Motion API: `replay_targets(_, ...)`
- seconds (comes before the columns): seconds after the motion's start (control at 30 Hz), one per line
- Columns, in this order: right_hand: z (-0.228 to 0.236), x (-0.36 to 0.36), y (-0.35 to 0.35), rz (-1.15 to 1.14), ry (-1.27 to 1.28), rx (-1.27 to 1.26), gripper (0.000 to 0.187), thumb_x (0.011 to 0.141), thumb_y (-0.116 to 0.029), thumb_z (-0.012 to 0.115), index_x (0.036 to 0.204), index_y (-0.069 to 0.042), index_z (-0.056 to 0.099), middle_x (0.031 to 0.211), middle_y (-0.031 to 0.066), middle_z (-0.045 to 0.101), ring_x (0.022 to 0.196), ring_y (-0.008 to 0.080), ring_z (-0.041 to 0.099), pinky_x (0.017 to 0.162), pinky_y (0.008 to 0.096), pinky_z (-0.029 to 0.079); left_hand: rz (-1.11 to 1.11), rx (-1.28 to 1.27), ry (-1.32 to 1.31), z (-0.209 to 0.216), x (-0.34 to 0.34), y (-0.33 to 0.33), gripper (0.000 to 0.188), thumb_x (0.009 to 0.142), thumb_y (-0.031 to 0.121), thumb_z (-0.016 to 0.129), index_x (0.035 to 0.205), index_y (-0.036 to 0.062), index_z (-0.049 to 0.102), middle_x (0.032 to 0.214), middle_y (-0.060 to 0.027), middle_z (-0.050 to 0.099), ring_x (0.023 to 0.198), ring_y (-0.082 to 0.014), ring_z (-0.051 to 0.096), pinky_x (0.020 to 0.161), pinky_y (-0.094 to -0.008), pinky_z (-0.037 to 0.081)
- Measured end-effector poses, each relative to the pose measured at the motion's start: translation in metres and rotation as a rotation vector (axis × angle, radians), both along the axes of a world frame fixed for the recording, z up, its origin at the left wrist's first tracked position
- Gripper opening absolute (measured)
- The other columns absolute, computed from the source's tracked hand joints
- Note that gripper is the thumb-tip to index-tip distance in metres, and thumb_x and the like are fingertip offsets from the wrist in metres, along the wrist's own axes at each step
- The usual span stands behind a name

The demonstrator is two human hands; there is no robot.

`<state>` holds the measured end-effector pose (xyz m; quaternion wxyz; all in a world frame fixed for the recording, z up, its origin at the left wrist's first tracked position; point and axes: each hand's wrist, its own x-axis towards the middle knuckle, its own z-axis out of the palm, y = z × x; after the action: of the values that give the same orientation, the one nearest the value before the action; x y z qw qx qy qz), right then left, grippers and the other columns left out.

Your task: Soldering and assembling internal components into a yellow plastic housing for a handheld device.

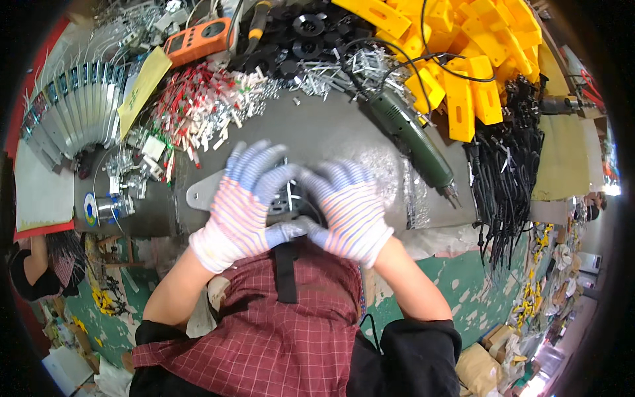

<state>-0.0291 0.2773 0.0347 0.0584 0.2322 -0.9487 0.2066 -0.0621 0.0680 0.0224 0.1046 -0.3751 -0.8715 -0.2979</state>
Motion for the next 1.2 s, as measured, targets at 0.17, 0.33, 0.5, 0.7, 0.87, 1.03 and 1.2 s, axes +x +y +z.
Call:
replay_targets(0.17,-0.023,-0.009,0.011,0.065,0.201,0.071,0.015,0.074,-0.025,0.066,0.088,-0.018,0.067,0.085,0.0019,0.060,0.082,0.0237,0.058,0.077,0.0407,0.042,-0.025,-0.155,0.030,-0.006,-0.004,0.005,0.054,0.071,0.039,0.074,0.113,0.0113,0.056,0.128,-0.0176,0.049,0.115,-0.0365,0.049,0.095,-0.0498,0.041)
replay_targets(0.33,-0.006,-0.029,0.031,0.168,0.152,0.093,0.012,0.076,-0.026,0.067,0.086,-0.019,0.066,0.078,0.0008,0.058,0.078,0.0225,0.057,0.072,0.0398,0.042,0.031,-0.092,0.033,-0.005,0.011,-0.009,0.048,0.066,0.032,0.077,0.104,0.0118,0.056,0.128,-0.0189,0.049,0.116,-0.0399,0.049,0.097,-0.0534,0.041)
replay_targets(0.5,0.001,-0.034,0.038,0.280,0.049,0.120,0.012,0.076,-0.028,0.066,0.082,-0.018,0.063,0.074,0.0007,0.055,0.075,0.0218,0.056,0.069,0.0381,0.042,0.085,-0.248,0.015,0.015,0.015,0.005,0.028,0.068,0.025,0.073,0.087,0.0087,0.062,0.125,-0.0169,0.053,0.116,-0.0406,0.050,0.103,-0.0650,0.035)
replay_targets(0.7,0.040,-0.090,0.054,0.377,-0.082,0.106,0.011,0.080,-0.025,0.068,0.080,-0.015,0.066,0.071,0.0045,0.059,0.067,0.0279,0.058,0.063,0.0410,0.046,0.068,-0.268,0.082,0.000,0.005,0.014,0.020,0.069,0.022,0.068,0.081,0.0075,0.063,0.109,-0.0095,0.061,0.109,-0.0361,0.055,0.101,-0.0695,0.034)
replay_targets(0.87,0.086,-0.239,0.024,0.126,0.017,0.129,0.019,0.084,-0.024,0.061,0.085,-0.006,0.067,0.085,0.0175,0.065,0.082,0.0390,0.063,0.073,0.0483,0.051,0.002,-0.107,-0.013,-0.007,-0.007,0.006,0.019,0.068,0.024,0.067,0.081,0.0116,0.063,0.098,-0.0073,0.058,0.107,-0.0321,0.053,0.099,-0.0657,0.037)
replay_targets(1.03,0.086,-0.385,-0.028,-0.176,-0.018,0.322,0.026,0.084,-0.017,0.061,0.105,-0.005,0.070,0.105,0.0209,0.069,0.099,0.0372,0.065,0.087,0.0413,0.052,-0.027,-0.115,-0.106,-0.009,0.001,0.003,0.011,0.074,0.022,0.059,0.078,0.0126,0.061,0.089,-0.0063,0.058,0.102,-0.0303,0.055,0.103,-0.0589,0.037)
replay_targets(1.2,-0.043,-0.538,0.142,-0.259,0.220,0.732,0.030,0.085,-0.014,0.055,0.112,-0.002,0.062,0.112,0.0230,0.064,0.107,0.0396,0.061,0.091,0.0466,0.050,-0.205,-0.037,-0.091,0.002,-0.007,-0.003,0.032,0.081,0.031,0.059,0.105,0.0101,0.064,0.099,-0.0109,0.058,0.103,-0.0342,0.054,0.108,-0.0669,0.029)
